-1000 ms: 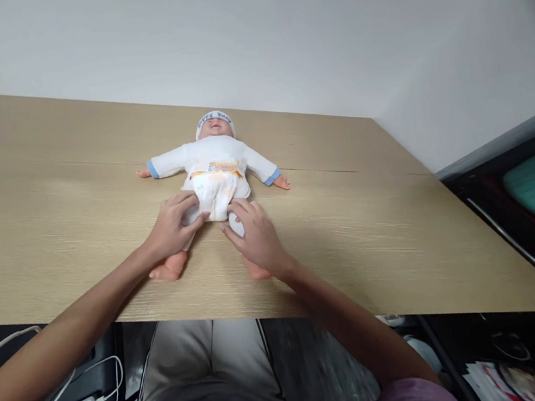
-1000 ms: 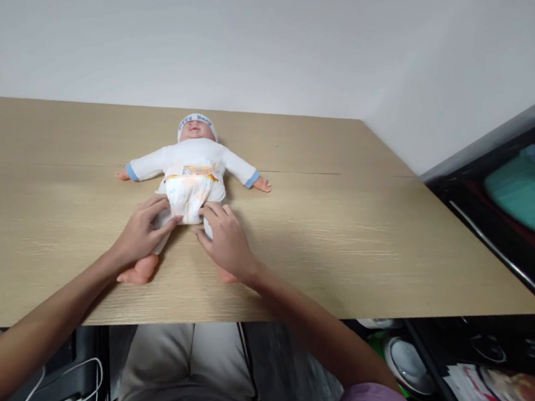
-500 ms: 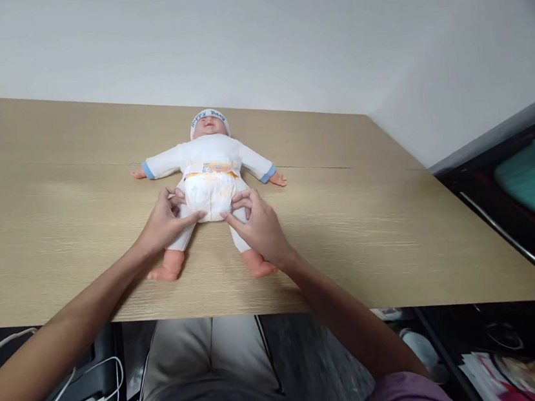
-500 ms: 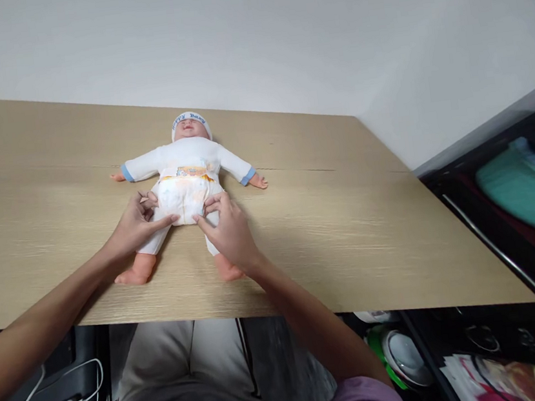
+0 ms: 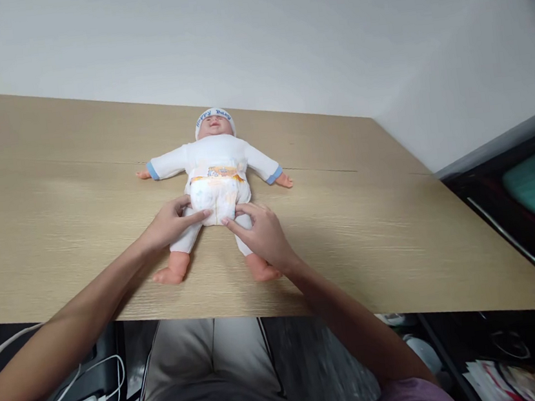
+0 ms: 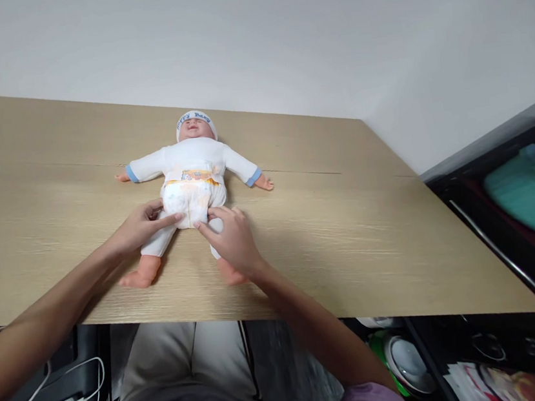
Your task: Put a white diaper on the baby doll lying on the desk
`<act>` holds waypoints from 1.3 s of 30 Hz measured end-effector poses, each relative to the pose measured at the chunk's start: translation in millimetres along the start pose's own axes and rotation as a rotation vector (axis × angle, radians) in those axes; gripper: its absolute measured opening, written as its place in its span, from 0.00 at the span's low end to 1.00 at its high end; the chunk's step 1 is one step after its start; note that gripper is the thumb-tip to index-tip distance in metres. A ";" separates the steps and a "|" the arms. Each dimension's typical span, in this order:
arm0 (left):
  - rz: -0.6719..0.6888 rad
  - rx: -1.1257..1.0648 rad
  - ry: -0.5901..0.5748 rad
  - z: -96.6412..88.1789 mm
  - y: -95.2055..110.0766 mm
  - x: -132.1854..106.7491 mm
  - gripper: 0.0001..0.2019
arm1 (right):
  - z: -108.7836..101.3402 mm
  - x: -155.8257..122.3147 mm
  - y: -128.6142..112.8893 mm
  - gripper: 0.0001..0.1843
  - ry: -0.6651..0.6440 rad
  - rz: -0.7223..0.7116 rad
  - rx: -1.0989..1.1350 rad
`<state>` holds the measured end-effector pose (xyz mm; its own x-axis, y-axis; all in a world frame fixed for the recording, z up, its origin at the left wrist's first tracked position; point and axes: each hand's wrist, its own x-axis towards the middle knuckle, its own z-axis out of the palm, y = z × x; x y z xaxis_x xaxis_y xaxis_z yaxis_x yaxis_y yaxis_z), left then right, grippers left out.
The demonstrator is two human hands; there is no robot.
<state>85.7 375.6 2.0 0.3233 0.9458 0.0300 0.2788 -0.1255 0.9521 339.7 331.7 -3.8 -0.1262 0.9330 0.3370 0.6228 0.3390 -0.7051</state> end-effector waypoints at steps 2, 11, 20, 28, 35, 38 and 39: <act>-0.017 -0.054 -0.004 1.6 1.2 0.6 0.24 | 2.1 1.9 1.5 0.09 -0.010 -0.004 0.022; 0.033 0.062 0.065 2.9 1.0 -3.3 0.23 | 5.2 6.7 7.2 0.17 0.029 0.112 0.192; 0.058 0.039 0.030 4.9 2.7 -0.5 0.21 | 7.4 5.7 7.3 0.11 -0.010 -0.022 0.026; -0.061 -0.220 -0.033 5.1 9.0 -1.0 0.24 | 4.4 11.6 14.4 0.15 -0.027 0.068 0.278; -0.082 -0.276 -0.046 3.4 8.1 -1.4 0.26 | -5.2 4.0 9.1 0.15 -0.007 0.066 0.133; -0.092 -0.273 -0.072 -0.6 11.2 -4.3 0.30 | -3.5 1.0 7.5 0.16 0.053 0.033 0.064; -0.103 -0.271 -0.081 -2.6 11.8 -5.4 0.31 | -2.4 0.7 8.0 0.16 0.083 0.023 0.045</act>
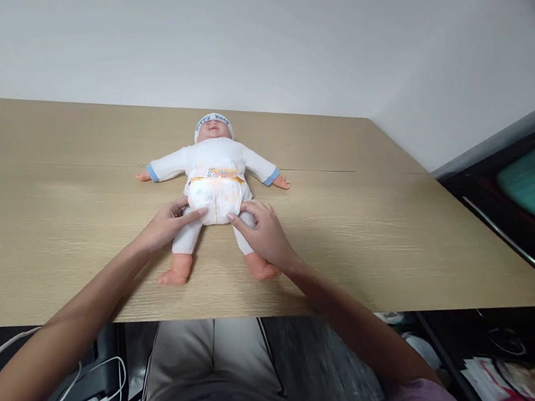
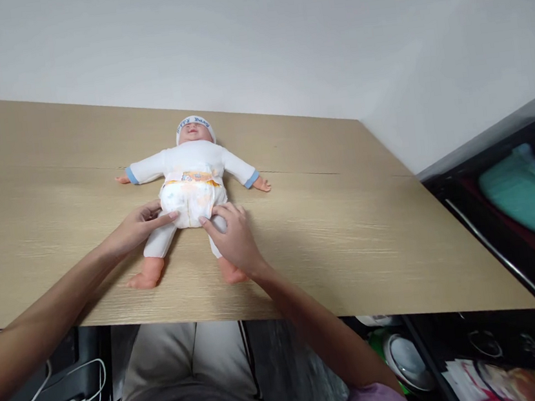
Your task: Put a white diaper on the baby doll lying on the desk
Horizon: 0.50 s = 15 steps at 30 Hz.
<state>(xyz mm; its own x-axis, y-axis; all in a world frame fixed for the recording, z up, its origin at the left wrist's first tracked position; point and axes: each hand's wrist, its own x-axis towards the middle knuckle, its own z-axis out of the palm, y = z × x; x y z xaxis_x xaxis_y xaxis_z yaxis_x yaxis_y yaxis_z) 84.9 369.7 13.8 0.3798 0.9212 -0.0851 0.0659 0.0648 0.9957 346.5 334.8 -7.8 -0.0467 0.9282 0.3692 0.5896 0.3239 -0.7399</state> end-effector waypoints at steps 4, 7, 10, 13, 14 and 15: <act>-0.035 0.044 0.023 -9.1 2.7 -5.7 0.33 | 0.5 -1.3 5.7 0.14 0.037 -0.010 -0.036; -0.003 0.070 0.025 -17.4 6.5 -12.1 0.32 | -9.1 -7.5 6.9 0.15 -0.030 -0.021 -0.022; 0.012 0.106 0.036 -28.1 13.3 -19.2 0.33 | -28.2 -15.2 5.0 0.17 -0.098 -0.021 0.018; 0.039 0.282 0.118 -42.2 19.5 -16.2 0.30 | -48.9 -9.1 10.1 0.18 -0.095 0.009 0.019; 0.065 0.380 0.164 -47.3 20.5 -10.3 0.29 | -53.8 -1.7 15.0 0.18 -0.056 0.001 -0.013; 0.093 0.498 0.217 -52.5 20.8 -1.6 0.28 | -57.2 8.7 21.8 0.18 -0.001 -0.020 -0.064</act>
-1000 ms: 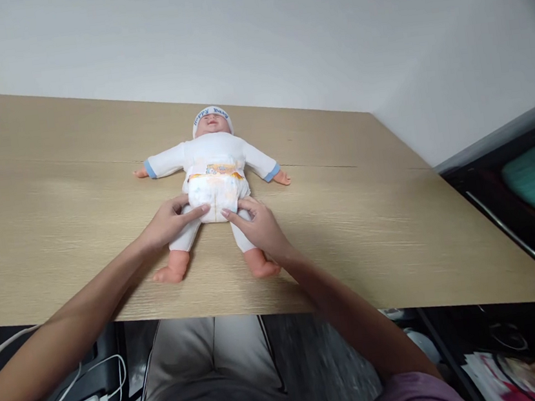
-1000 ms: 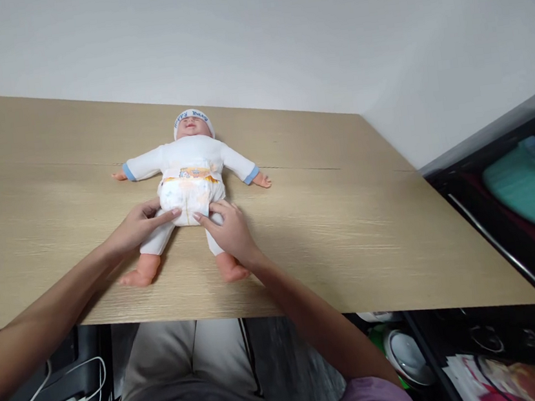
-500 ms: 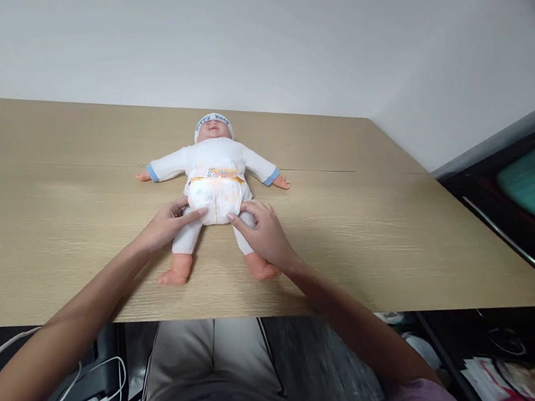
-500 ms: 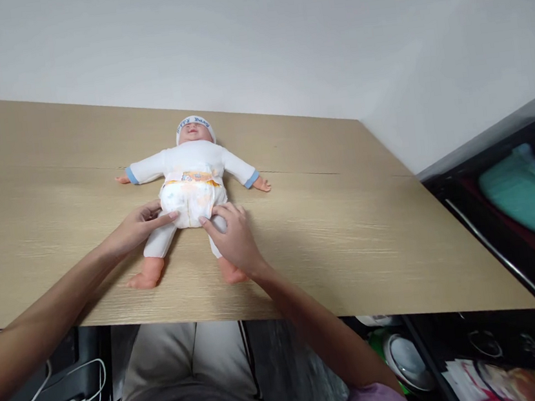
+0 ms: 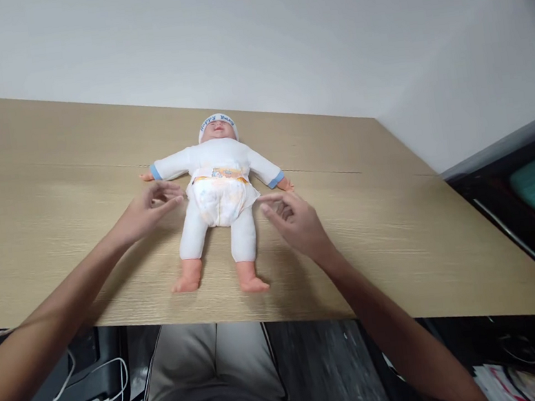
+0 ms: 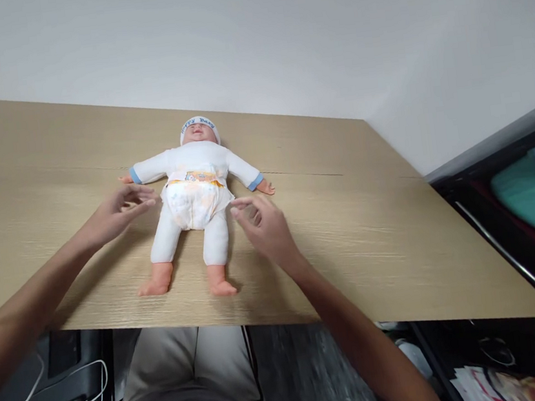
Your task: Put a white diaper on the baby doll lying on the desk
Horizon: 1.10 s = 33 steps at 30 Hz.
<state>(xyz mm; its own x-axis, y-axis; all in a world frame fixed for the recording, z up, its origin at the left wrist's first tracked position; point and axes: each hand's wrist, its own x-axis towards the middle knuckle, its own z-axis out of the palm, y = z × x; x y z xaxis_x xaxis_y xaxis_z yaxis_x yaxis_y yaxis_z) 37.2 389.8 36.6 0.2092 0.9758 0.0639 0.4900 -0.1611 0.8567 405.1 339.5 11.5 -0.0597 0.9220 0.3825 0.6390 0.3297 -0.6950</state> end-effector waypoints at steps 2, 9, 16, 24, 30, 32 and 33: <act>0.046 0.271 0.125 -2.1 -6.8 26.6 0.28 | 0.2 27.9 18.5 0.19 0.115 -0.066 -0.142; -0.031 0.719 0.138 4.7 -24.8 127.8 0.38 | 42.1 131.9 65.7 0.30 0.014 -0.042 -0.465; -0.083 0.742 0.204 10.6 0.2 94.4 0.31 | 39.1 139.6 41.4 0.21 -0.037 0.036 -0.414; 0.086 0.555 0.117 32.7 53.8 -174.9 0.28 | -78.4 -1.0 -55.5 0.21 -0.214 -0.311 -0.262; 0.012 0.316 -0.110 86.7 12.8 -378.9 0.14 | -92.2 -156.1 -105.7 0.25 -0.477 -0.296 -0.259; -0.099 0.280 -0.176 94.0 -0.7 -413.8 0.15 | -74.9 -188.8 -106.8 0.25 -0.553 -0.264 -0.262; -0.160 0.277 -0.199 94.7 -5.3 -424.7 0.17 | -63.9 -200.0 -104.9 0.24 -0.586 -0.255 -0.257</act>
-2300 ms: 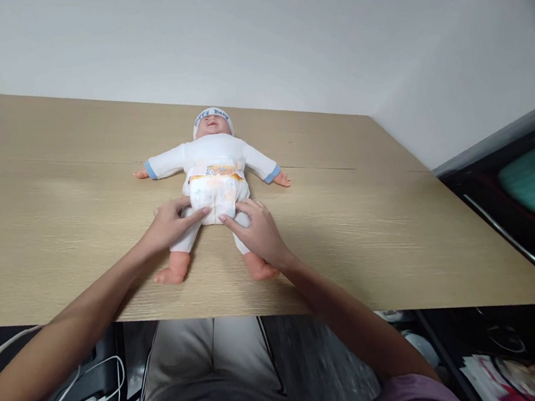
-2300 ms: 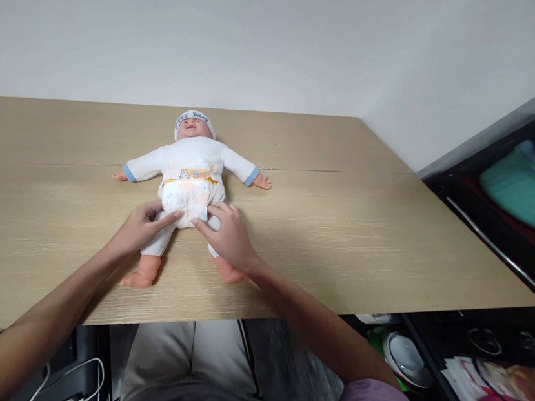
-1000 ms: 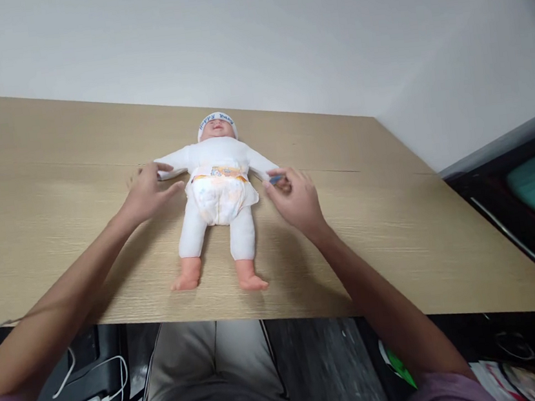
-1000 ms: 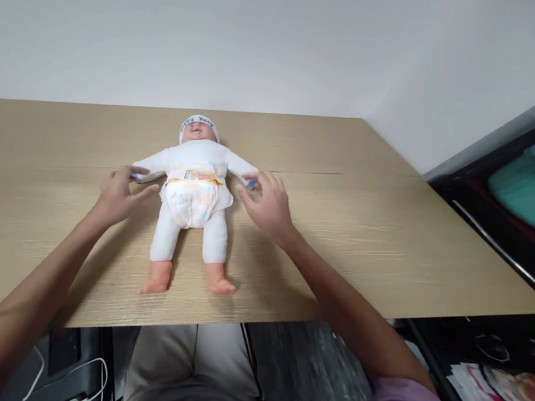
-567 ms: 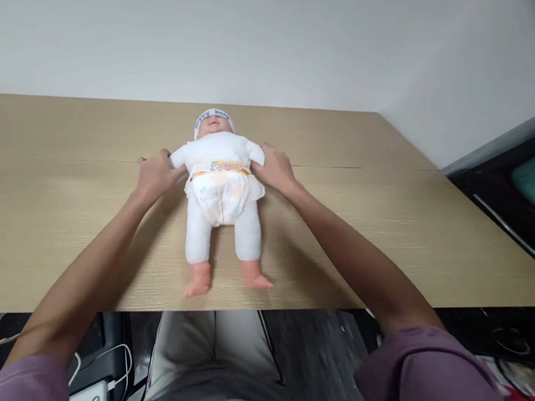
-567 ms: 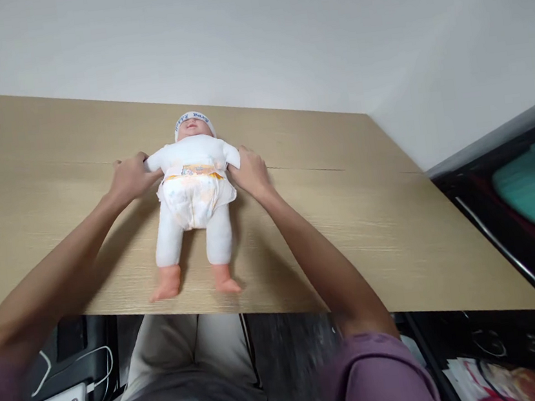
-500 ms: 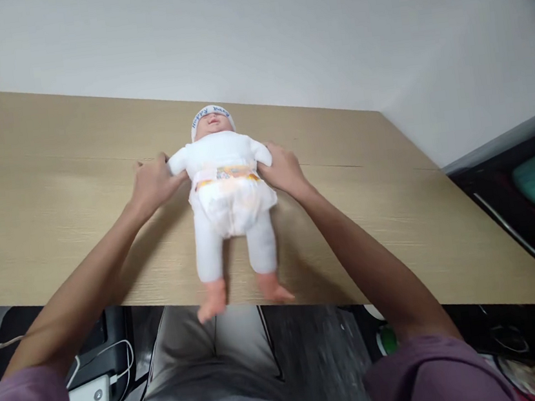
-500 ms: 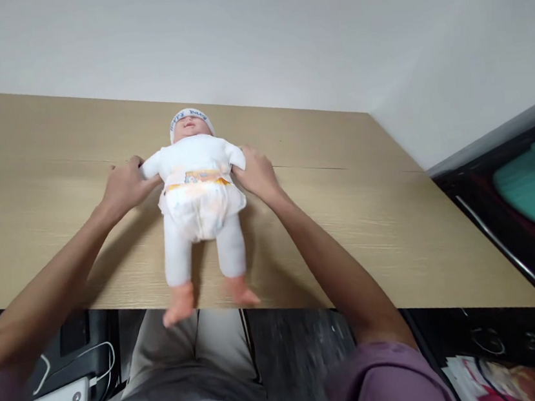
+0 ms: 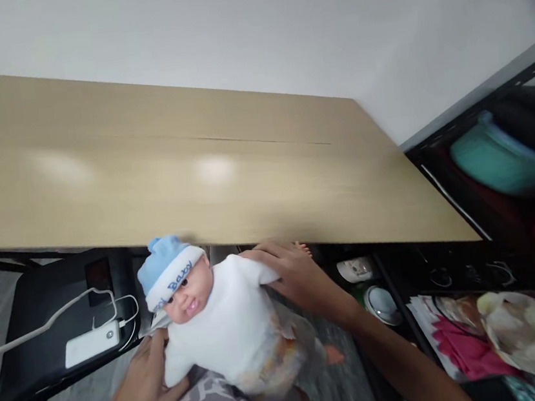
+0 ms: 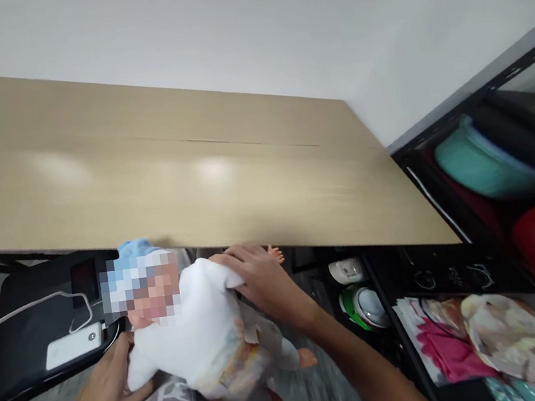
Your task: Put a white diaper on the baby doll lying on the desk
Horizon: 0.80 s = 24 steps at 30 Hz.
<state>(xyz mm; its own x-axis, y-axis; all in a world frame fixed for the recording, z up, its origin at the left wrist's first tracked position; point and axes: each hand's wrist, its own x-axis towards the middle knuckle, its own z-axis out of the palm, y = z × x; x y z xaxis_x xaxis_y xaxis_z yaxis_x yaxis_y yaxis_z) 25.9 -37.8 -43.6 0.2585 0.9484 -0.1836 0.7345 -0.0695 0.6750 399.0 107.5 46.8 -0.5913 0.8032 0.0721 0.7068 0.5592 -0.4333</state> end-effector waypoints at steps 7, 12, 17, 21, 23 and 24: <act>-0.173 -0.023 -0.136 0.0 -9.2 -0.4 0.22 | 97.5 24.2 26.2 0.27 -0.133 0.088 0.101; -0.130 0.195 -0.212 -0.3 -18.4 11.1 0.32 | 138.6 0.9 54.4 0.21 -0.115 0.241 0.329; 0.078 0.432 -0.036 -15.7 7.8 34.8 0.37 | 131.2 -45.0 41.1 0.18 -0.067 0.364 0.621; 0.429 0.099 -0.177 -11.6 53.0 85.0 0.30 | 132.9 -55.2 26.2 0.15 0.024 0.396 0.642; 0.560 -0.008 -0.319 -0.6 64.9 109.4 0.24 | 139.8 -53.8 26.2 0.17 0.062 0.397 0.637; 0.597 -0.018 -0.365 5.5 67.0 118.7 0.22 | 144.1 -52.9 28.0 0.17 0.073 0.395 0.636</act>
<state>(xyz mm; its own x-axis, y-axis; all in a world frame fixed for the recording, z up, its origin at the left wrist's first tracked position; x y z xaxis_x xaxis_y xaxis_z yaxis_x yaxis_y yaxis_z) 109.2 68.5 -24.1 0.8110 0.5850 -0.0042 0.3916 -0.5377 0.7467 394.1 51.2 -98.6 -0.2972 0.9435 -0.1466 0.4872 0.0178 -0.8731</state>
